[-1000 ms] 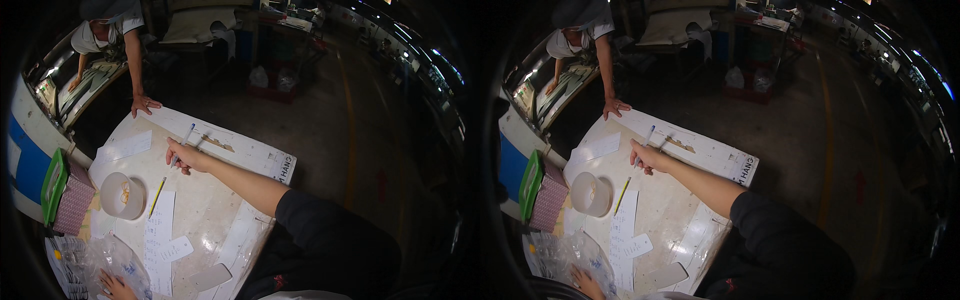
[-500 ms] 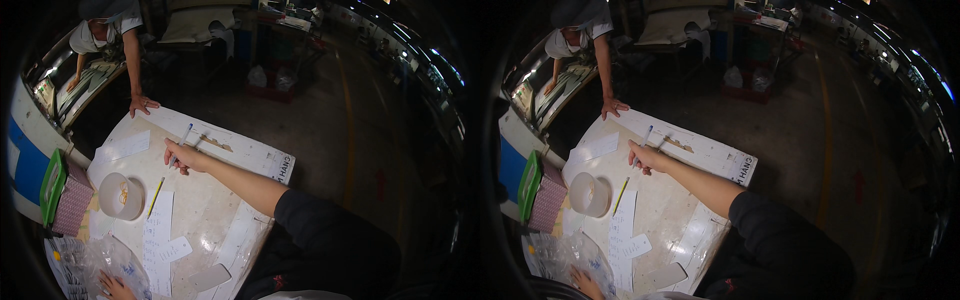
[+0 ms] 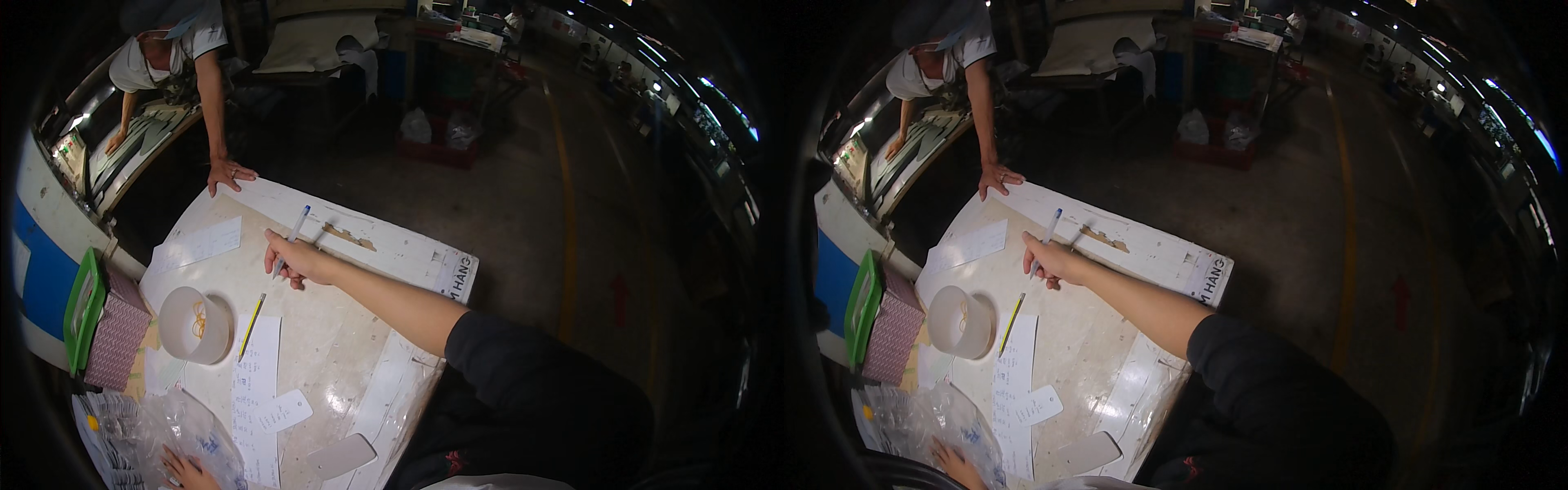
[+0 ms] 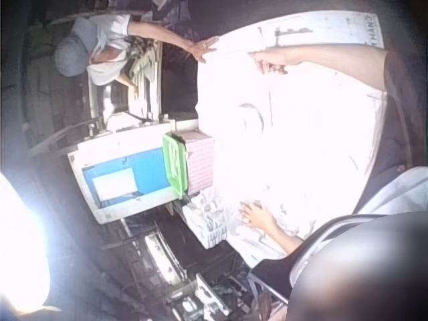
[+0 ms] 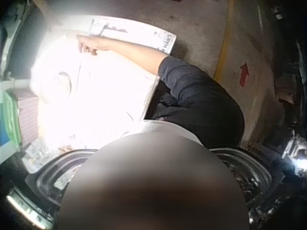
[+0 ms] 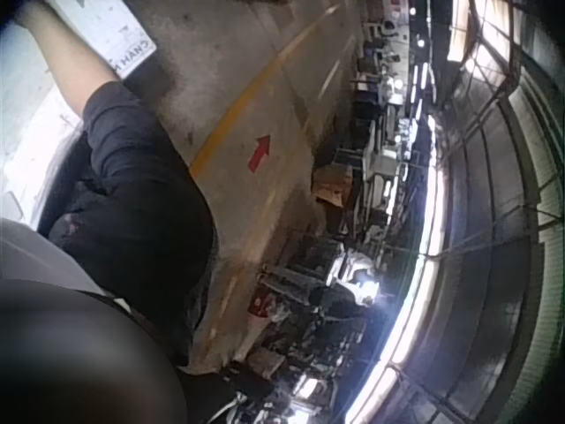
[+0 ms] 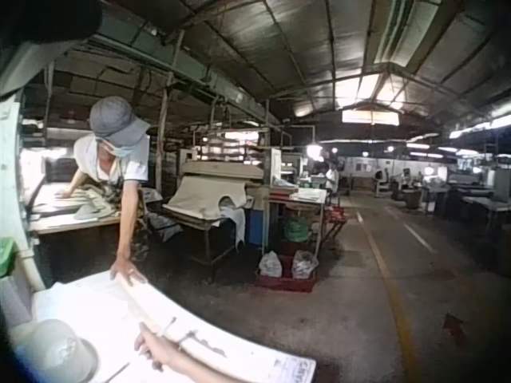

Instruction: The person places white plastic parts into a clear plastic bag, ties the bag shut, and places it into a red crate. They then move to another table, pick up a stack of similar parts, and write on a piece of paper with a pen.

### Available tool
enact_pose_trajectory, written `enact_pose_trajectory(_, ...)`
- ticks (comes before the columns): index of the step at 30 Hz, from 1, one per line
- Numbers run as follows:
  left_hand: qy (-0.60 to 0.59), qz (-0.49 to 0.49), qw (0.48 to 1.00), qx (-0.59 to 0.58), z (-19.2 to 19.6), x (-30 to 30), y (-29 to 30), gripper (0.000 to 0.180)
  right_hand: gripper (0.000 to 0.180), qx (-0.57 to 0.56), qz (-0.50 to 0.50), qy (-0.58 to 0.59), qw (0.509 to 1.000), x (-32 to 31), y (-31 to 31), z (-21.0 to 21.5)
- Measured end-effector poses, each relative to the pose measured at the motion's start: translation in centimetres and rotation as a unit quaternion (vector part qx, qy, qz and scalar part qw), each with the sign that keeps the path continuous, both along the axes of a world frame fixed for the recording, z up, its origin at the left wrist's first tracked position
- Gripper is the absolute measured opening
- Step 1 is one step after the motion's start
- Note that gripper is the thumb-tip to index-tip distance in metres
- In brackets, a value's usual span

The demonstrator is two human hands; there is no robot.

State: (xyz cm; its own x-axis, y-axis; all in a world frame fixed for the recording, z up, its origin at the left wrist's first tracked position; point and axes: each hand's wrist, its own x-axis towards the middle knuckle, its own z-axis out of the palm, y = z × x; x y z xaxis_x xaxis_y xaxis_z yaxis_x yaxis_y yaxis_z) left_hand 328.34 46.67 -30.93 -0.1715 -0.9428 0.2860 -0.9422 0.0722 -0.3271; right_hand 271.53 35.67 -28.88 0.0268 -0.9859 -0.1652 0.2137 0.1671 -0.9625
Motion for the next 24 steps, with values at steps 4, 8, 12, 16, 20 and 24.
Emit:
enact_pose_trajectory(4,0.006,0.071,0.996,0.062,0.1,-0.3,0.3,0.063,0.077,-0.005,0.002,0.002,1.000,0.0,-0.1,-0.1)
enact_pose_trajectory(8,0.006,0.085,0.993,0.078,0.9,-1.0,0.4,0.061,0.078,0.007,-0.004,0.011,1.000,-0.1,-0.1,-0.2)
enact_pose_trajectory(12,0.009,0.090,0.992,0.085,0.6,-0.4,0.3,0.060,0.078,-0.007,0.003,0.006,1.000,0.0,-0.2,-0.1)
enact_pose_trajectory(16,0.004,-0.030,0.999,-0.025,-1.3,1.5,-0.6,0.059,0.078,-0.008,0.002,0.006,1.000,0.0,-0.2,-0.2)
enact_pose_trajectory(20,-0.008,-0.021,1.000,-0.018,-1.5,1.7,-0.7,0.058,0.078,0.007,-0.003,0.014,1.000,-0.1,-0.2,-0.2)
enact_pose_trajectory(24,0.000,0.094,0.992,0.090,0.6,-0.6,0.2,0.058,0.079,0.009,0.000,0.016,1.000,-0.1,-0.4,-0.4)
